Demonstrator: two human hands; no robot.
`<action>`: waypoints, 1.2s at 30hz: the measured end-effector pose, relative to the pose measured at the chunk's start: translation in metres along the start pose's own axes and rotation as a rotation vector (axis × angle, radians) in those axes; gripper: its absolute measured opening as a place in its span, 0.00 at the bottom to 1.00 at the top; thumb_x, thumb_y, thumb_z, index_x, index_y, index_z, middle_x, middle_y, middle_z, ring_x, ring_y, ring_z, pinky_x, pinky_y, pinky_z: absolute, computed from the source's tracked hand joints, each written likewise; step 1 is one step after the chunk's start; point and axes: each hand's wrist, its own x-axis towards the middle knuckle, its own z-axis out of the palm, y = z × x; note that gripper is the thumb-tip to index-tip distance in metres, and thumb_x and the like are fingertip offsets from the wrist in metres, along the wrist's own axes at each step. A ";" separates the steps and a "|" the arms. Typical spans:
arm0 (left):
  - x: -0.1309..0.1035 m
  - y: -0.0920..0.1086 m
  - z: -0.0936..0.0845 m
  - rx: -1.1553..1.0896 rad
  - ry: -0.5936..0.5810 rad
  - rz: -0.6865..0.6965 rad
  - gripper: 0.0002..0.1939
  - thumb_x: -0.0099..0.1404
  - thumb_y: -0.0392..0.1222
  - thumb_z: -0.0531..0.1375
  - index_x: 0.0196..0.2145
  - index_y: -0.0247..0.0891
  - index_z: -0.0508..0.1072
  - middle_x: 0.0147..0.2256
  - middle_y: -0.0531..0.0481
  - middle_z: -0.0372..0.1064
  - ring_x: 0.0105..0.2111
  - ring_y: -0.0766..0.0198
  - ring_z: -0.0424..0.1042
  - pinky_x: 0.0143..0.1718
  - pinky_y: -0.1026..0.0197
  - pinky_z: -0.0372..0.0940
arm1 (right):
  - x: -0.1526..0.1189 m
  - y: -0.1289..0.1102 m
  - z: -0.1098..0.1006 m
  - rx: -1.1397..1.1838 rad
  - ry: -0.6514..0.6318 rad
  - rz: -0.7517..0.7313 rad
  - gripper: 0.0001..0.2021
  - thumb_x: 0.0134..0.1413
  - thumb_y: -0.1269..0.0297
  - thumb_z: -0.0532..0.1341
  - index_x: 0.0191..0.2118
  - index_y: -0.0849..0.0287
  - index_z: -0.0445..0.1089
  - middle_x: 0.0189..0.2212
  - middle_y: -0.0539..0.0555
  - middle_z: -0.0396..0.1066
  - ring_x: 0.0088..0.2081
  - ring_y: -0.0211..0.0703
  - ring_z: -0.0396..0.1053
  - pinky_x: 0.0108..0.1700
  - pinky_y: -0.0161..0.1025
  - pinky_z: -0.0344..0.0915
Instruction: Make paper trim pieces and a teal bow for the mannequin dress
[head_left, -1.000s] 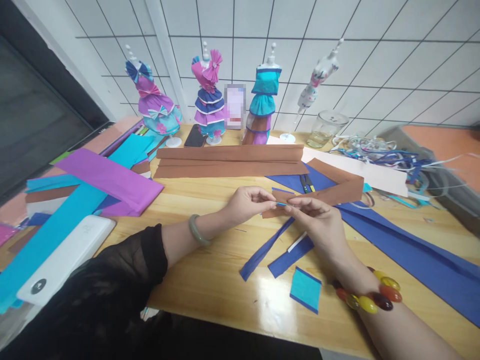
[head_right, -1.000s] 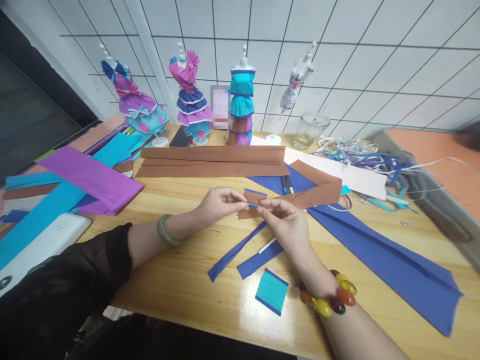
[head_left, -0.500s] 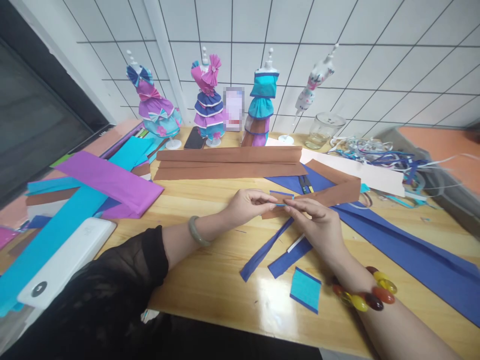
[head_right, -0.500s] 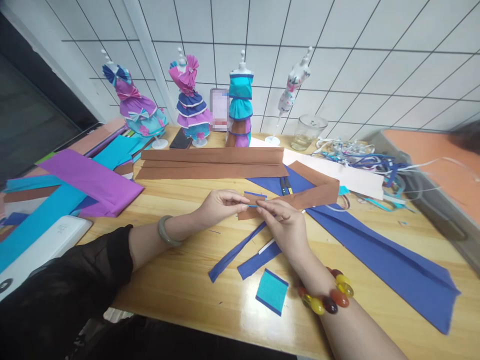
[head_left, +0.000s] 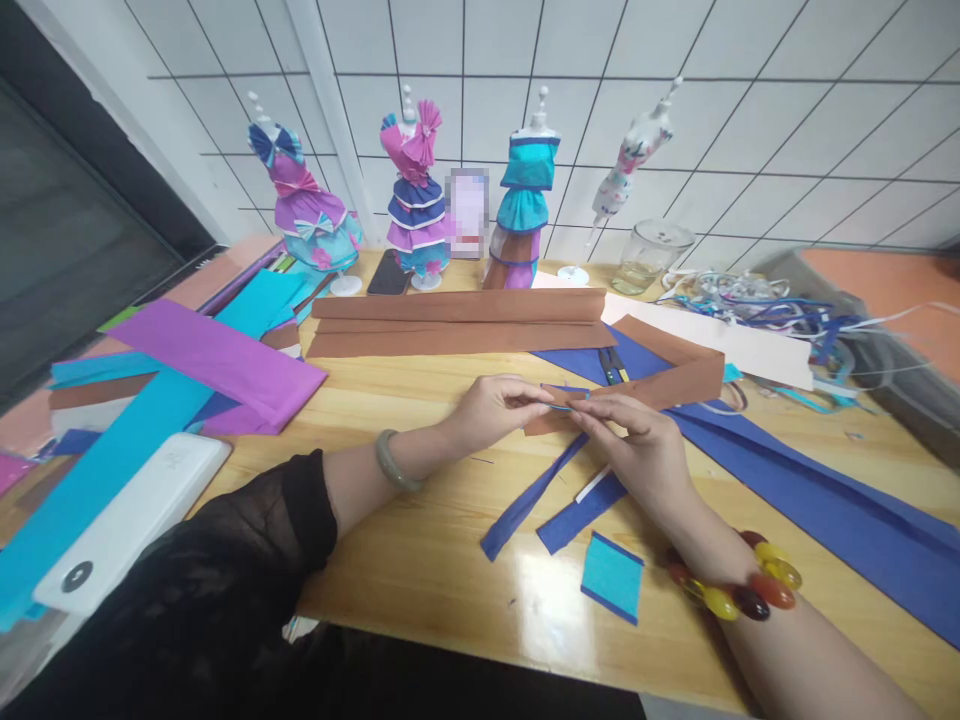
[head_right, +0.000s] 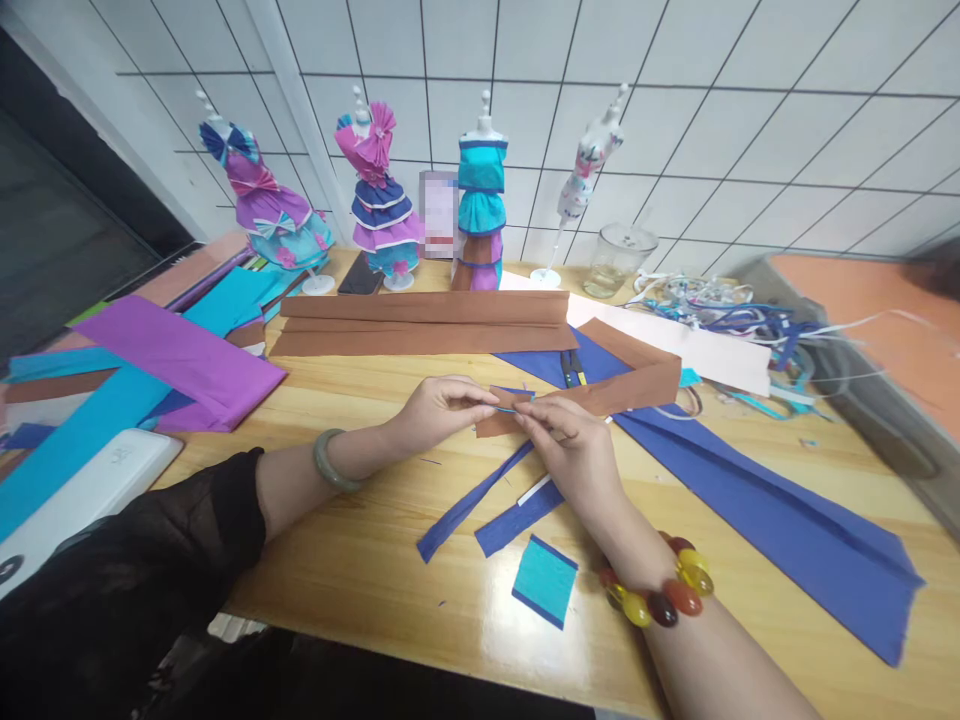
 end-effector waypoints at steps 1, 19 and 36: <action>0.000 -0.001 0.000 0.001 0.006 0.004 0.09 0.57 0.40 0.60 0.34 0.34 0.76 0.35 0.44 0.74 0.34 0.64 0.72 0.37 0.63 0.66 | 0.000 0.000 0.000 -0.004 0.006 -0.009 0.06 0.52 0.66 0.60 0.34 0.56 0.75 0.32 0.55 0.75 0.34 0.44 0.72 0.39 0.43 0.68; 0.000 -0.001 0.002 -0.008 0.083 0.058 0.06 0.55 0.38 0.61 0.30 0.34 0.76 0.31 0.47 0.73 0.32 0.66 0.72 0.35 0.66 0.66 | -0.003 -0.008 0.003 0.041 0.055 0.224 0.07 0.49 0.62 0.62 0.33 0.57 0.74 0.32 0.54 0.76 0.32 0.44 0.72 0.36 0.41 0.68; 0.000 -0.005 0.003 -0.167 0.037 -0.079 0.10 0.54 0.42 0.62 0.32 0.33 0.75 0.32 0.46 0.73 0.31 0.66 0.71 0.33 0.65 0.67 | -0.003 -0.011 -0.001 0.134 0.053 0.318 0.08 0.47 0.61 0.63 0.32 0.57 0.74 0.31 0.54 0.76 0.35 0.45 0.71 0.39 0.43 0.67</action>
